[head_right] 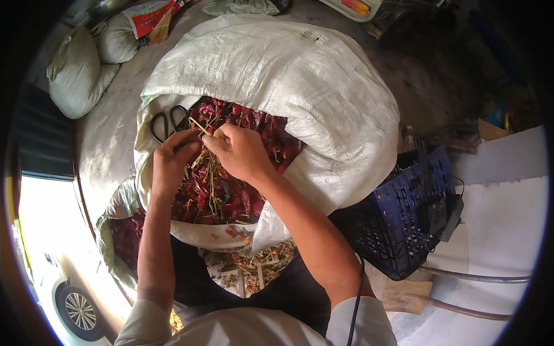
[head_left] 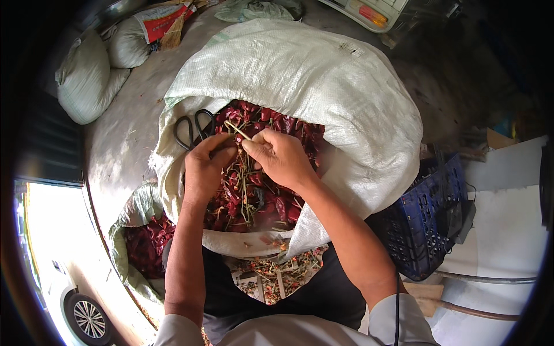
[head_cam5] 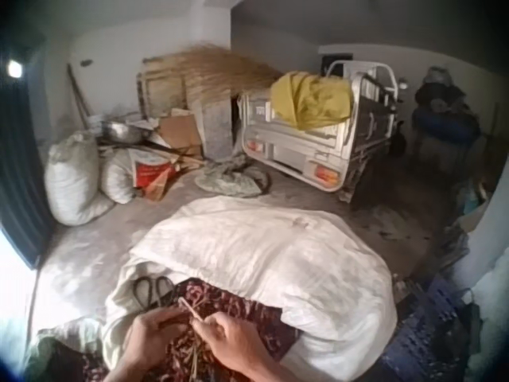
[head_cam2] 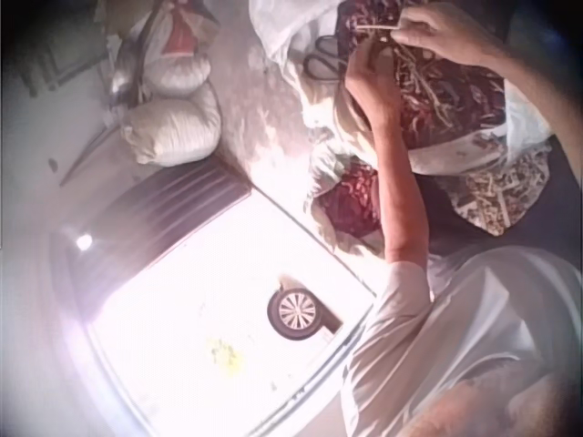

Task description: The person sits on the floor and uses scissors to trim the stems off dried red chilies taken from a large white sack. The trimmed chilies are placed into a smaller sack on the left, while the removed stems are discarded onto a newspaper on the floor.

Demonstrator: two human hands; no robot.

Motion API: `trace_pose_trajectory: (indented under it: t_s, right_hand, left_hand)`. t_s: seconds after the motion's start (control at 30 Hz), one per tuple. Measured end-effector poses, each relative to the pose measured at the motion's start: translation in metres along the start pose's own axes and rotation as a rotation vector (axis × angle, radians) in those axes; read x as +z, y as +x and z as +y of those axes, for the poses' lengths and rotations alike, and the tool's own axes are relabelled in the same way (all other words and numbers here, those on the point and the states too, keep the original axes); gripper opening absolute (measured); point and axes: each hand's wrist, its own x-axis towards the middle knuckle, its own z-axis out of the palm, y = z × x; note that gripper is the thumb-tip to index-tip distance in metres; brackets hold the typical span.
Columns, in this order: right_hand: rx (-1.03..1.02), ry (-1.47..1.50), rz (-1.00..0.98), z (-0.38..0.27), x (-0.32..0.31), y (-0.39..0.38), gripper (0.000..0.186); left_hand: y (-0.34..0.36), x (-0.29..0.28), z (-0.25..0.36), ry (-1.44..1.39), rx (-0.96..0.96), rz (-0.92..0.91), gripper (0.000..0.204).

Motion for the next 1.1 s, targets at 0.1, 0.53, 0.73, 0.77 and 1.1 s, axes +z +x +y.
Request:
trace_pose_trajectory:
  t_s: [0.1, 0.53, 0.73, 0.77, 1.1]
  right_hand:
    - [0.153, -0.015, -0.051, -0.005, 0.0, 0.0, 0.04]
    - [-0.454, -0.421, 0.126, -0.005, 0.002, -0.002, 0.023]
    - [-0.354, -0.601, 0.096, -0.009, 0.01, -0.005, 0.022]
    - [-0.339, -0.492, 0.153, -0.008, 0.012, -0.003, 0.022]
    - [0.245, 0.702, 0.136, -0.015, 0.018, -0.005, 0.028]
  left_hand:
    - [-0.008, 0.009, 0.016, 0.46, 0.289, -0.086, 0.027]
    - [-0.006, 0.008, 0.002, 0.412, 0.137, -0.209, 0.021]
    - [-0.01, 0.013, 0.001, 0.571, 0.284, -0.107, 0.015]
    - [-0.01, 0.013, 0.005, 0.499, 0.253, -0.1, 0.014]
    - [-0.012, 0.023, 0.004, 0.166, 0.263, -0.03, 0.009]
